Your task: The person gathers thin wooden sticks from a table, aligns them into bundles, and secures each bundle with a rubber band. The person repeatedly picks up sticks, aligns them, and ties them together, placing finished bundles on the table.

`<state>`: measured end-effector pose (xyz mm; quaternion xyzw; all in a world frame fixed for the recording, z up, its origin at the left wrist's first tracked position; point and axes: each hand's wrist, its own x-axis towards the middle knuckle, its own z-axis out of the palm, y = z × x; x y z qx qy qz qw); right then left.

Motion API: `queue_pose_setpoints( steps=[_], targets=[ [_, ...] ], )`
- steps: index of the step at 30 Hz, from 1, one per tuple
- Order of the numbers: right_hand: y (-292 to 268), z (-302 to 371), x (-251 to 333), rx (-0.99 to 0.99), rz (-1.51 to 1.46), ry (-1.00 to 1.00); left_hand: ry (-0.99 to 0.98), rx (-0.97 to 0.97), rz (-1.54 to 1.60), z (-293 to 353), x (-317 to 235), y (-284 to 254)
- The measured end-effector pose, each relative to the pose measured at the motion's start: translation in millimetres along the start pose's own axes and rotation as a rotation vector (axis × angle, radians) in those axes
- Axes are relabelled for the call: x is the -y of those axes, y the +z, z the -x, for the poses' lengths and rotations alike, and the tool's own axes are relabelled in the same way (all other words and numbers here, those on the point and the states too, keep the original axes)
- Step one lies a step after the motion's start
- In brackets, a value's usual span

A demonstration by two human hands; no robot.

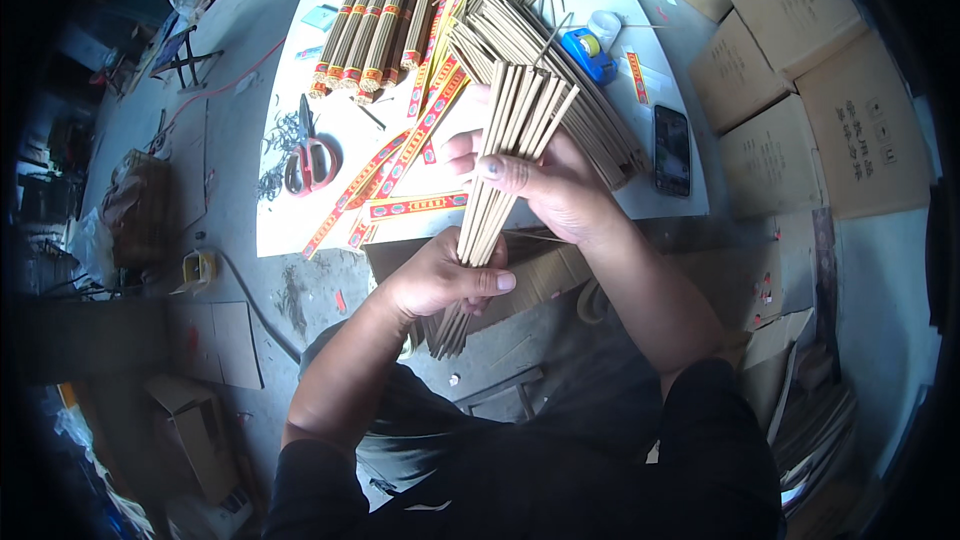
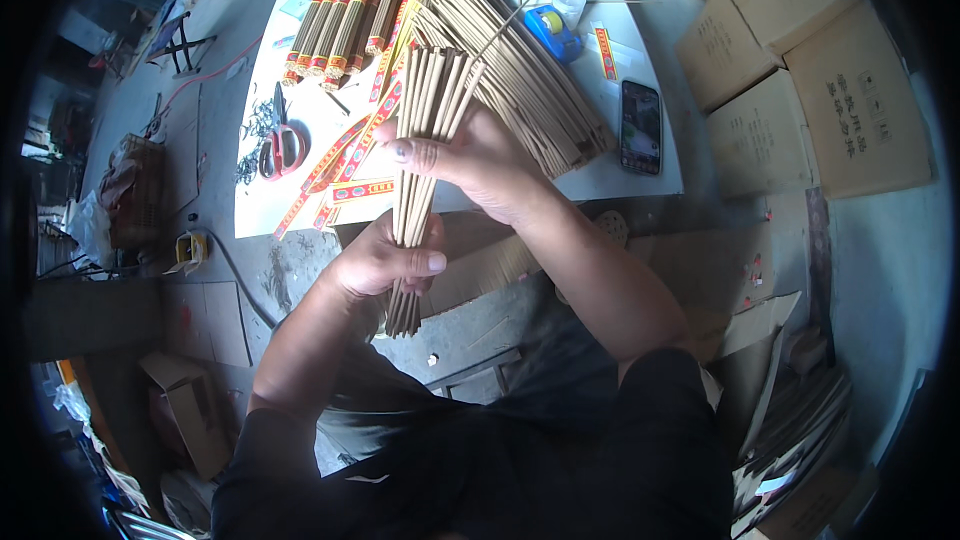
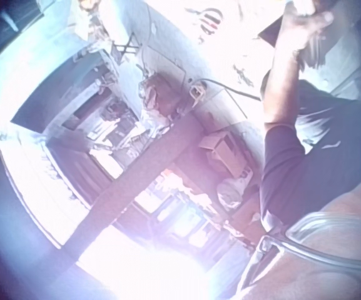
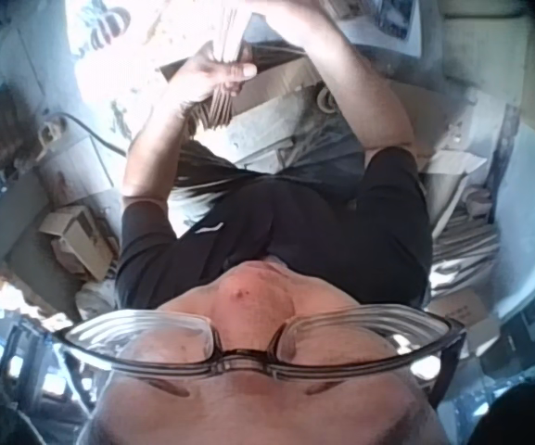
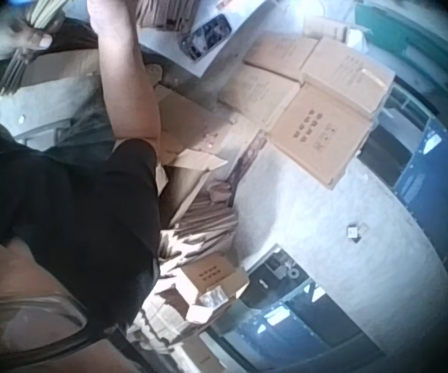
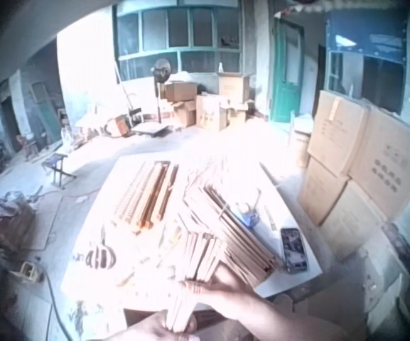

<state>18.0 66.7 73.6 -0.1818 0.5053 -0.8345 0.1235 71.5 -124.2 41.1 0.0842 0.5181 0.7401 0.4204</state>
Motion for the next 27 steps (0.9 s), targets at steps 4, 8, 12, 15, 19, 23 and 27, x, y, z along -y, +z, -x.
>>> queue_pose_setpoints(
  steps=[4,8,12,15,19,23,27],
  targets=[
    [20.5,10.5,-22.9,-0.118,-0.295,0.138,-0.027,0.020,-0.018,-8.7,13.5,1.0],
    [22.9,4.3,-32.2,-0.355,-0.205,0.116,0.349,-0.559,-0.746,-28.8,39.7,13.9],
    [15.1,2.5,-28.2,-0.332,-0.224,0.134,0.053,-0.374,-0.389,-27.3,24.9,20.7],
    [-1.5,0.4,-15.7,0.006,-0.461,0.247,-0.045,0.080,0.128,-13.1,10.6,13.2],
    [0.9,-0.5,-9.2,0.082,-0.505,0.270,-0.079,0.224,0.288,-16.7,22.5,13.8],
    [-3.5,-6.3,-12.8,-0.201,-0.302,0.222,-0.040,-0.465,-0.446,-28.4,18.5,28.2],
    [-7.4,-4.5,-6.5,-0.170,-0.309,0.227,-0.114,-0.193,-0.218,-28.1,20.0,20.8]
  ],
)
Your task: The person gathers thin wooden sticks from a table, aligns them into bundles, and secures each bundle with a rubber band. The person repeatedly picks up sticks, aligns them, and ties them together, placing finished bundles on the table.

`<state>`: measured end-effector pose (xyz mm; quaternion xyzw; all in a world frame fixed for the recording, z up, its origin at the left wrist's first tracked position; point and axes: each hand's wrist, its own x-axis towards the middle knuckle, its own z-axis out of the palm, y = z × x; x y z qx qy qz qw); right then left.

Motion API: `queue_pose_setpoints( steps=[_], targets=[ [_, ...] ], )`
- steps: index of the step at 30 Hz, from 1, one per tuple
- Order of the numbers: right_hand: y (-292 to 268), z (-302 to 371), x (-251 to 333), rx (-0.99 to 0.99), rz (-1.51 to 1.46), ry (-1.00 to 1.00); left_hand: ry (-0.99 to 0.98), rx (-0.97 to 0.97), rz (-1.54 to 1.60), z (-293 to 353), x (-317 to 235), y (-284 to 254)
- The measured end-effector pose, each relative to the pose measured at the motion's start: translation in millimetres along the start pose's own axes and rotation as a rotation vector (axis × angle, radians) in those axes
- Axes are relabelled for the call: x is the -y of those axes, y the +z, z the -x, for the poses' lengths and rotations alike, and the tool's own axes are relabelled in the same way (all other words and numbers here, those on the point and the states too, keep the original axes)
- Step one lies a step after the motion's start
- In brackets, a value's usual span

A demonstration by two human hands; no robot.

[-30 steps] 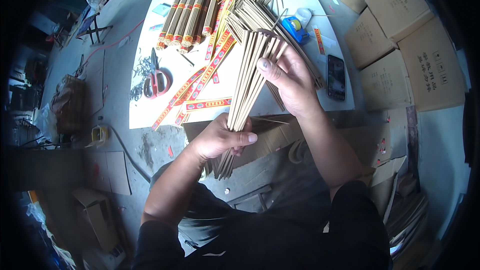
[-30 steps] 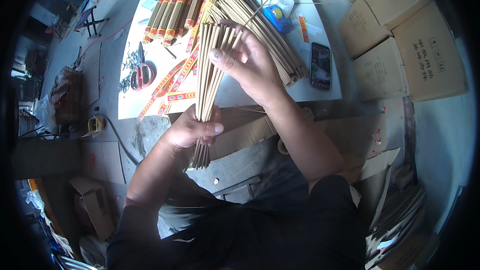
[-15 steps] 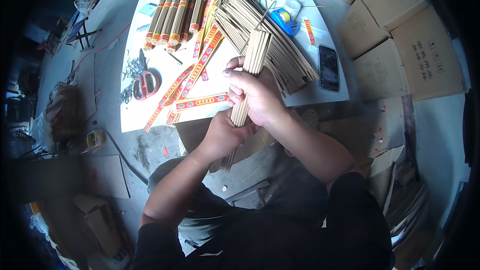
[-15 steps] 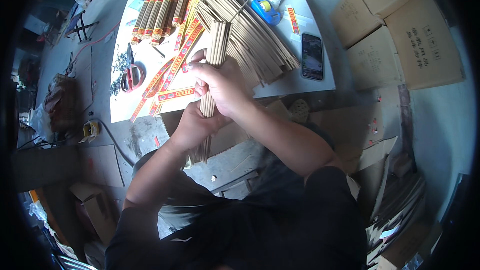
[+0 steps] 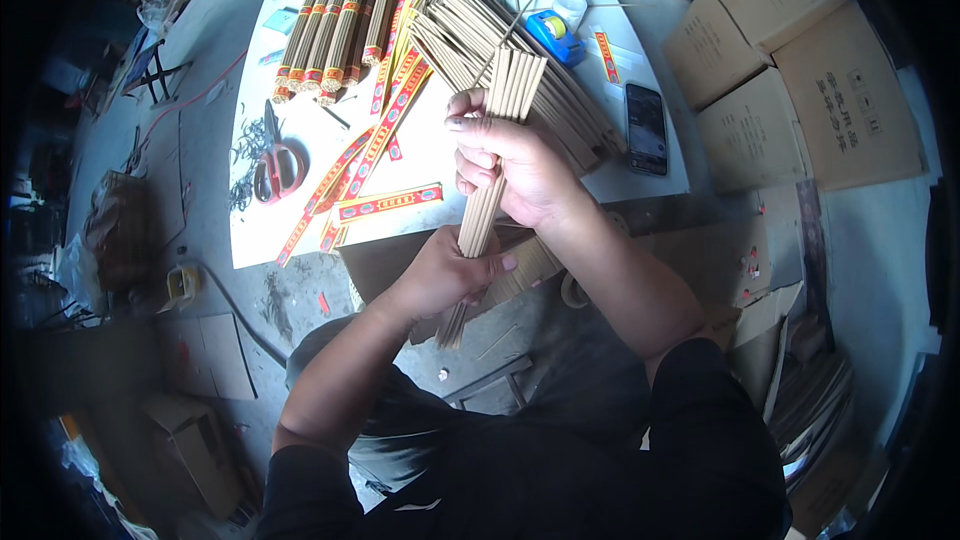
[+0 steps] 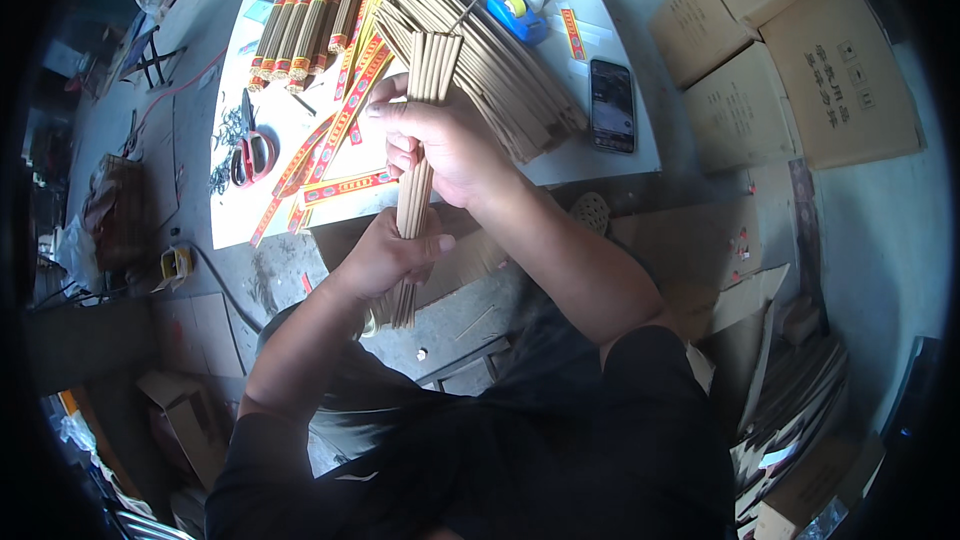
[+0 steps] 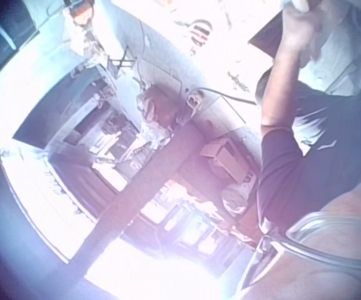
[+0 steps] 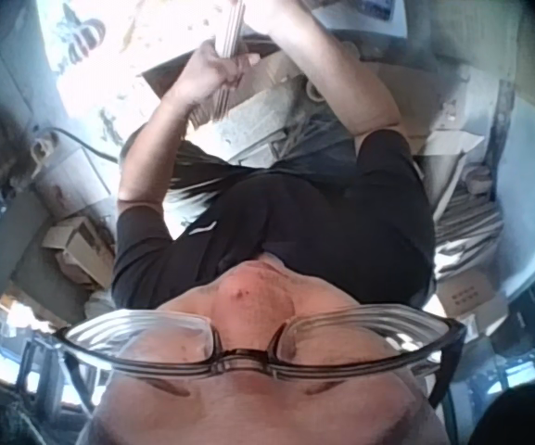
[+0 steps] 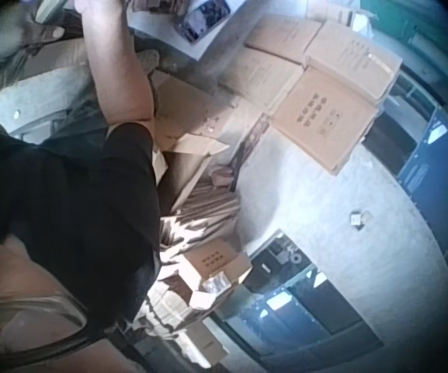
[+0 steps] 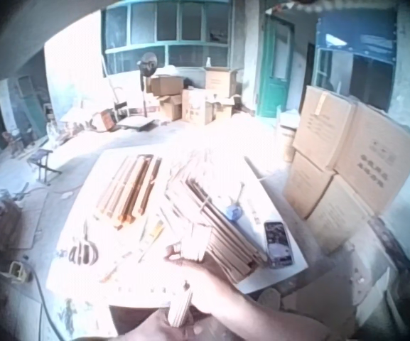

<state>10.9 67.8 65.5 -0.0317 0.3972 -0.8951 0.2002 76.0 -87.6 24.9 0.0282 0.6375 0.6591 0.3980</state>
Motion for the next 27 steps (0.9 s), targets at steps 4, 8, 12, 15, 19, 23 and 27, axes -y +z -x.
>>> queue_pose_setpoints(
  steps=[4,8,12,15,19,23,27],
  targets=[
    [-6.4,1.3,6.1,0.355,-0.132,0.010,0.026,0.333,0.266,4.2,0.7,-7.9],
    [-7.7,3.2,4.7,0.269,-0.140,0.037,-0.003,0.438,0.383,-0.2,6.2,-9.3],
    [3.7,7.4,2.1,0.087,0.030,-0.006,0.061,0.157,0.193,0.8,8.0,0.0],
    [9.9,9.6,-1.4,0.052,0.044,0.004,0.112,0.138,0.203,4.3,4.3,3.8],
    [15.5,9.4,-11.1,0.071,0.006,0.034,0.135,0.217,0.381,9.2,2.4,1.4],
    [16.7,5.6,-0.4,0.052,0.206,-0.123,0.130,0.131,0.392,12.6,-8.3,0.7],
    [7.0,-2.7,18.2,-0.176,0.385,-0.471,0.092,0.159,0.498,15.6,-8.3,-10.8]
  ],
)
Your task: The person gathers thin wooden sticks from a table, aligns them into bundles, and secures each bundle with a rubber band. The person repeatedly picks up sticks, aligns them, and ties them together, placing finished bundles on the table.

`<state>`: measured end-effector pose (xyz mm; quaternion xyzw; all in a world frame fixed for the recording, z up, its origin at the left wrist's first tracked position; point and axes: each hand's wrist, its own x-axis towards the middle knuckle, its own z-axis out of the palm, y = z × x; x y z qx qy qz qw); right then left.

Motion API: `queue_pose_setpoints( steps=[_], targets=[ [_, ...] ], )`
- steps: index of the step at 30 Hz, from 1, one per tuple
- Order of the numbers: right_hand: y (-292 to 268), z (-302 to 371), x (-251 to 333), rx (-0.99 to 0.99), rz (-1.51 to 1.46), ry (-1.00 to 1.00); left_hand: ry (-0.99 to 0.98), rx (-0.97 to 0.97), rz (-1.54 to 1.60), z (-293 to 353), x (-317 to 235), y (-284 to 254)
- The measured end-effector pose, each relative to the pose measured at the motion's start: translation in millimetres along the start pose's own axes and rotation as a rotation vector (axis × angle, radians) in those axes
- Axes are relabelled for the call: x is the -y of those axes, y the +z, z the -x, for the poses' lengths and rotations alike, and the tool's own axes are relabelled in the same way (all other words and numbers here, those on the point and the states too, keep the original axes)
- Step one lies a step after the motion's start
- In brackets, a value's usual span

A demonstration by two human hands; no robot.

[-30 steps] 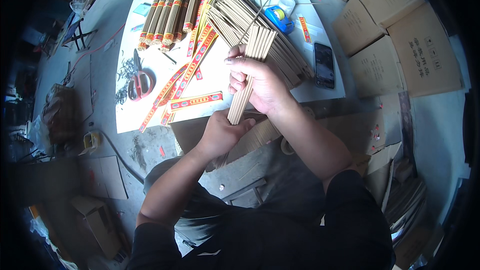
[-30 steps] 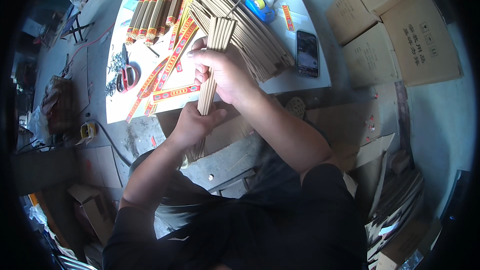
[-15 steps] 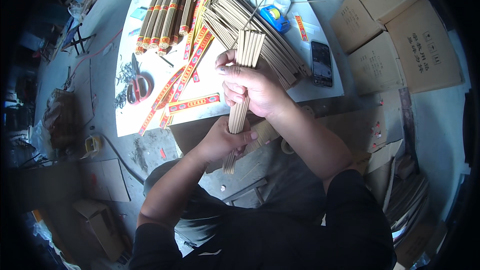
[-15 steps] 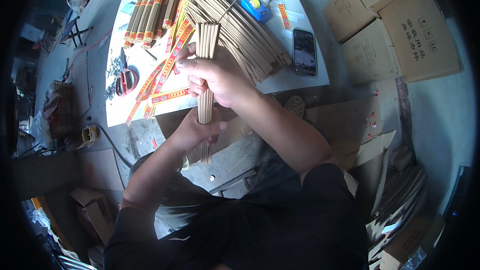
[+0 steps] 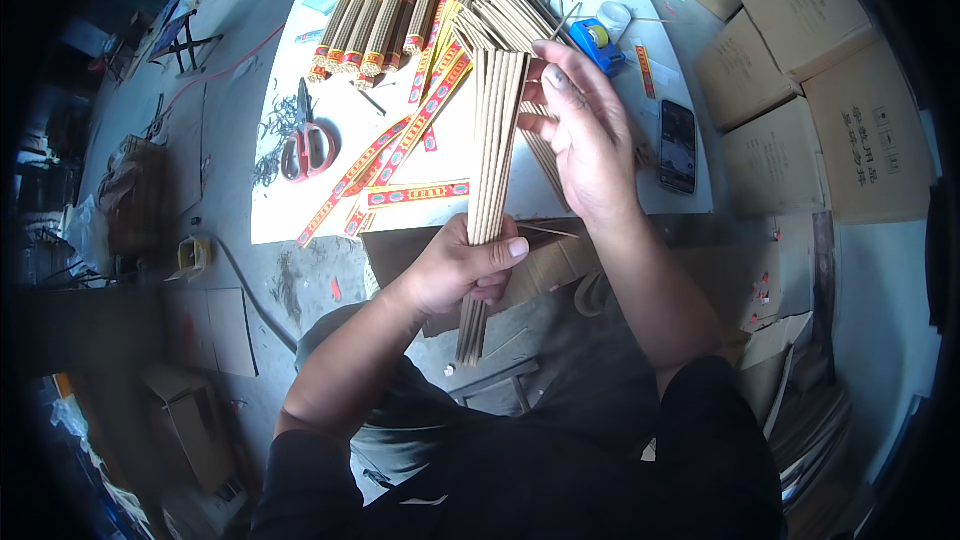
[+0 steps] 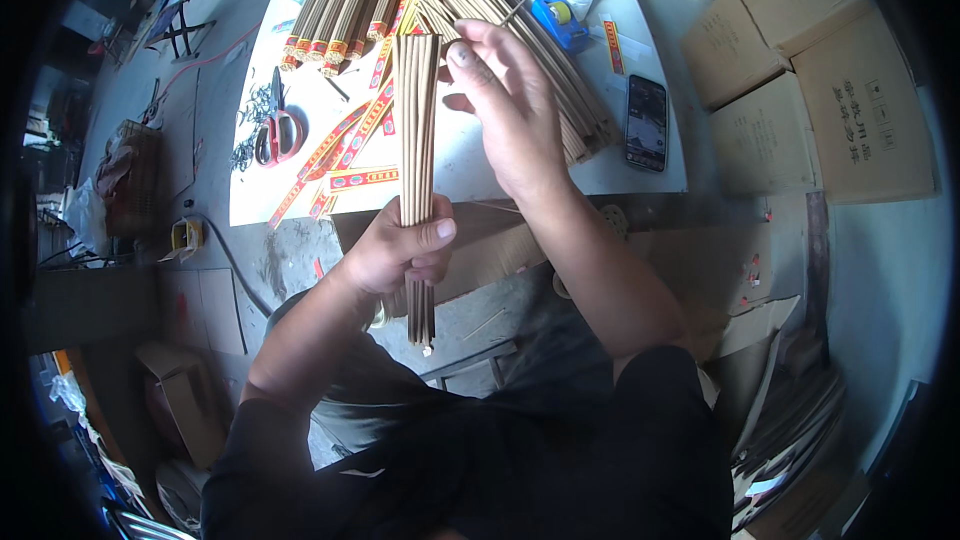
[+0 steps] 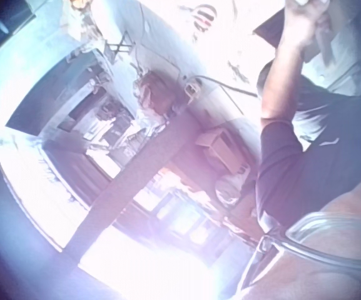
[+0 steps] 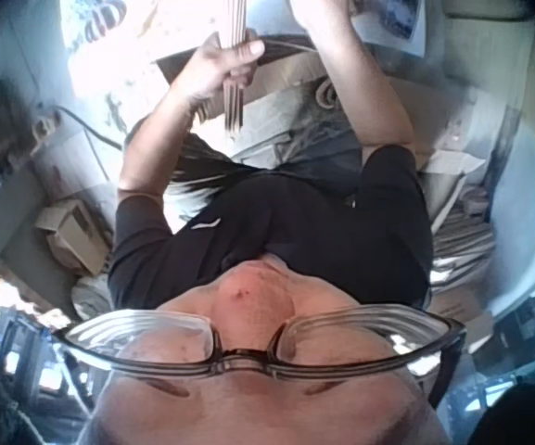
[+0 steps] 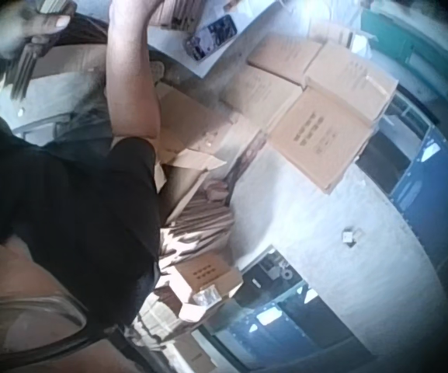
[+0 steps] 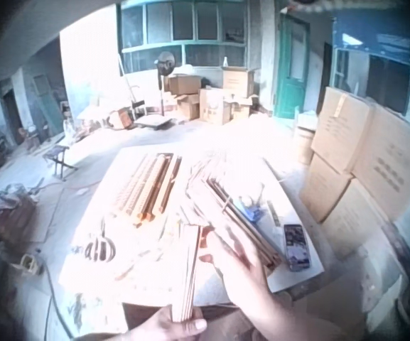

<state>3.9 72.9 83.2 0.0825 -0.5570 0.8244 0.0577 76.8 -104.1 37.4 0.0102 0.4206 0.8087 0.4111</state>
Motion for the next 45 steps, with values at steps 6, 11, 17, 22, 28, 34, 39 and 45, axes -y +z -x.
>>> queue_pose_setpoints(
  steps=[6,11,17,22,28,34,39,45],
  targets=[
    [-5.6,-2.8,11.9,0.037,0.192,-0.224,0.011,0.021,-0.110,0.7,4.5,-1.8],
    [-9.8,-0.7,18.8,0.019,0.296,-0.196,-0.026,0.030,-0.096,-1.9,3.8,-0.9],
    [-16.2,-0.1,23.2,0.069,0.300,-0.215,-0.033,0.073,-0.066,-2.9,4.6,-2.1],
    [-20.2,-0.3,23.8,0.113,0.365,-0.318,-0.028,0.062,-0.111,-4.0,5.5,-3.1],
    [-32.6,-2.3,34.1,0.171,0.575,-0.356,-0.055,0.043,-0.121,-3.7,5.6,-1.8],
    [-32.7,-3.6,39.2,0.172,0.644,-0.381,-0.062,0.063,-0.115,-3.0,5.6,-4.6],
    [-33.1,-4.9,39.1,0.185,0.704,-0.467,-0.085,0.065,-0.120,-2.2,4.9,-3.3],
    [-32.7,-2.7,38.7,0.203,0.739,-0.427,-0.084,0.076,-0.105,-2.0,5.8,-3.7]
  ],
)
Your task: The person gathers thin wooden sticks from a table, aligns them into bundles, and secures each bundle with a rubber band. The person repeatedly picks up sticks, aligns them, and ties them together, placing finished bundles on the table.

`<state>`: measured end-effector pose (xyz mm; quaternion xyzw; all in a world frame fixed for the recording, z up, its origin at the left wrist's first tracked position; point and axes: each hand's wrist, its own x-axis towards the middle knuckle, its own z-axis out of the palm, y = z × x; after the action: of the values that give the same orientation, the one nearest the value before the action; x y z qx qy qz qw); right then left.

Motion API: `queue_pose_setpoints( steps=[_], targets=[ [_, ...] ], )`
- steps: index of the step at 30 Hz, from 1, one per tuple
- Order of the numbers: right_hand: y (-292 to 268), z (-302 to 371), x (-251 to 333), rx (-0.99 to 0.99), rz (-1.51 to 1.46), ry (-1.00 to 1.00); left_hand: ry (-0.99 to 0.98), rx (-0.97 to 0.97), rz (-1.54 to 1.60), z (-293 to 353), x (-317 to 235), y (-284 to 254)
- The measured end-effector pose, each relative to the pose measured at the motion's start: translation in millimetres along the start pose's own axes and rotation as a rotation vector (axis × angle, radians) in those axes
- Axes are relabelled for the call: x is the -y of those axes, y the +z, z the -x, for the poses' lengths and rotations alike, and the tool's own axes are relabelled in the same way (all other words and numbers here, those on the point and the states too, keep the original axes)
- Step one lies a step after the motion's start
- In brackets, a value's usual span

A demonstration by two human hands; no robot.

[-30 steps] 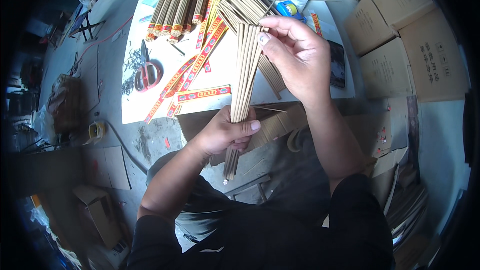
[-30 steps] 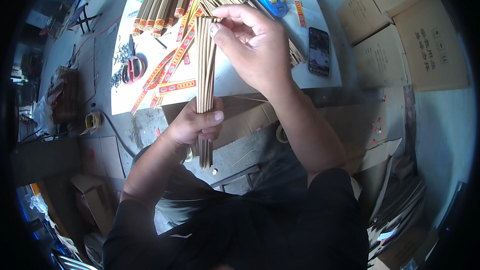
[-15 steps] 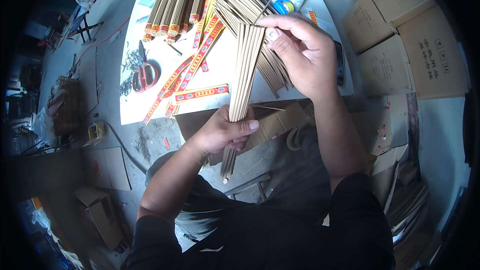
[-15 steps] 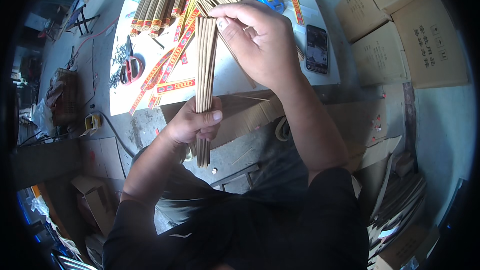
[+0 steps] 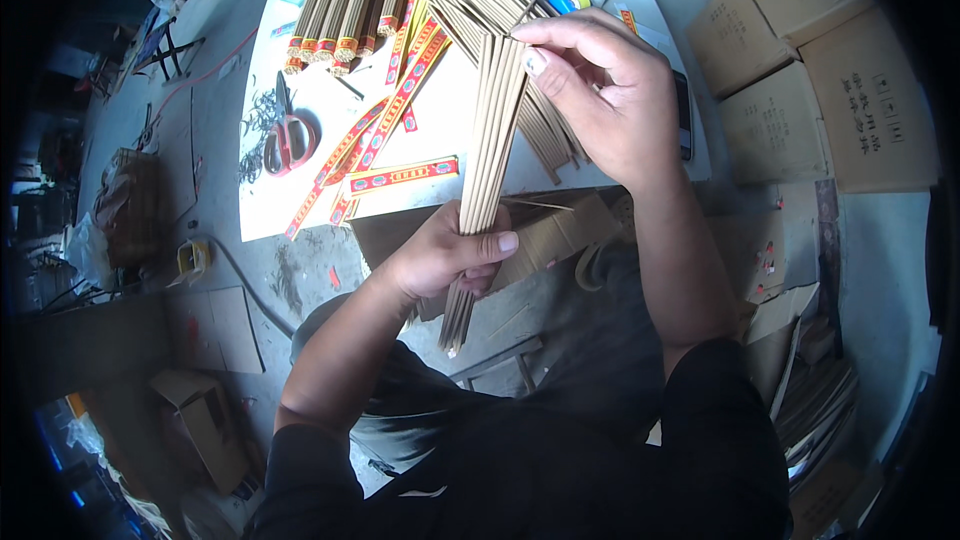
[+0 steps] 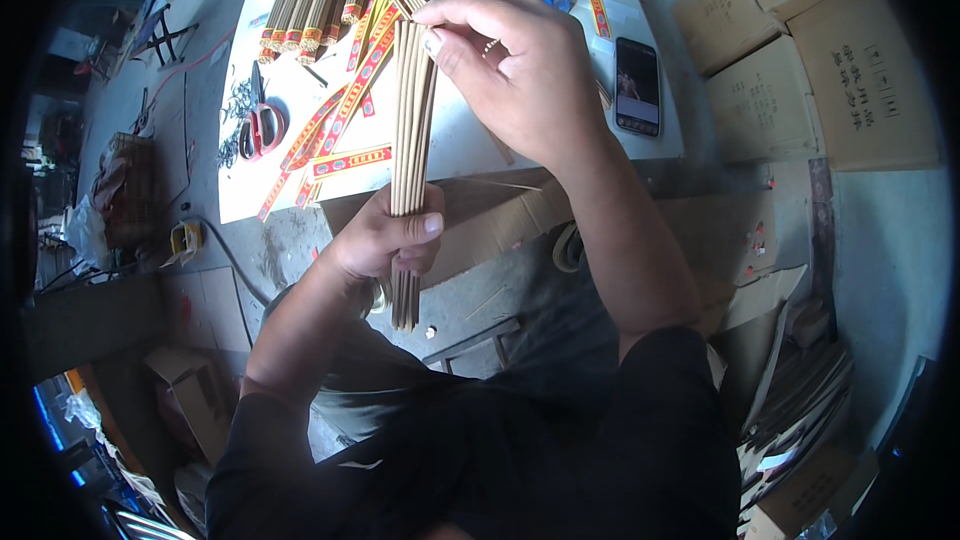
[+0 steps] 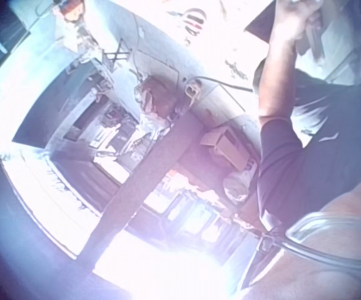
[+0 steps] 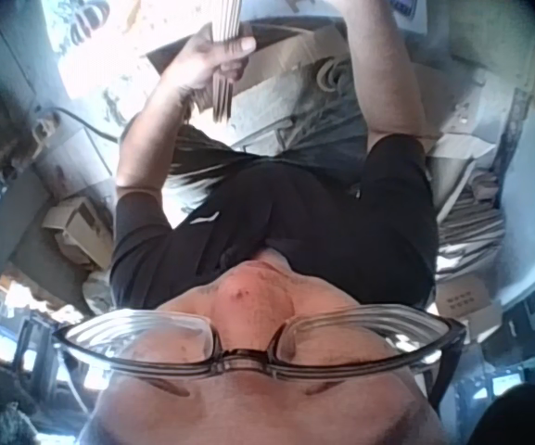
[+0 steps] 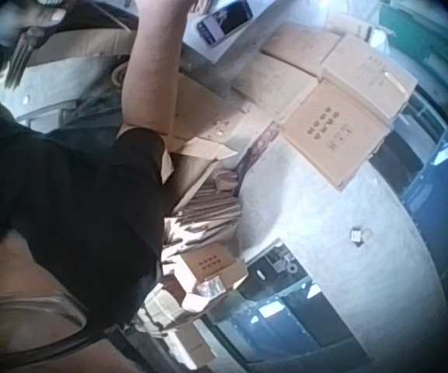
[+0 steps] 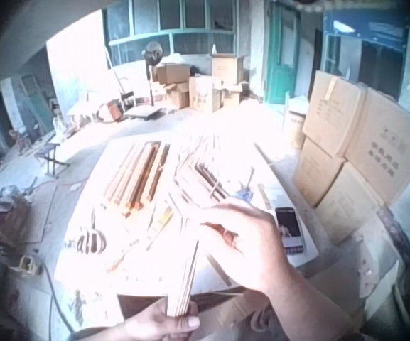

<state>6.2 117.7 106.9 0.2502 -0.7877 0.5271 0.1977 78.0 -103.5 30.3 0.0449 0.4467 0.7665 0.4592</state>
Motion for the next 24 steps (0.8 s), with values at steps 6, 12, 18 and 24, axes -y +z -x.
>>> queue_pose_setpoints(
  steps=[6,12,18,24],
  targets=[
    [-1.7,-1.2,3.9,-0.016,0.032,-0.001,-0.012,0.028,0.034,-0.9,-0.7,-0.1],
    [-4.1,-1.9,5.5,-0.017,0.060,-0.030,-0.010,0.035,0.039,-2.3,0.6,-1.5],
    [-5.4,-1.4,8.3,-0.024,0.061,-0.024,0.014,-0.069,-0.053,-4.2,0.1,0.9],
    [-3.1,-2.7,8.0,-0.093,0.057,-0.006,0.025,-0.141,-0.143,-5.9,-0.6,2.6]
  ],
)
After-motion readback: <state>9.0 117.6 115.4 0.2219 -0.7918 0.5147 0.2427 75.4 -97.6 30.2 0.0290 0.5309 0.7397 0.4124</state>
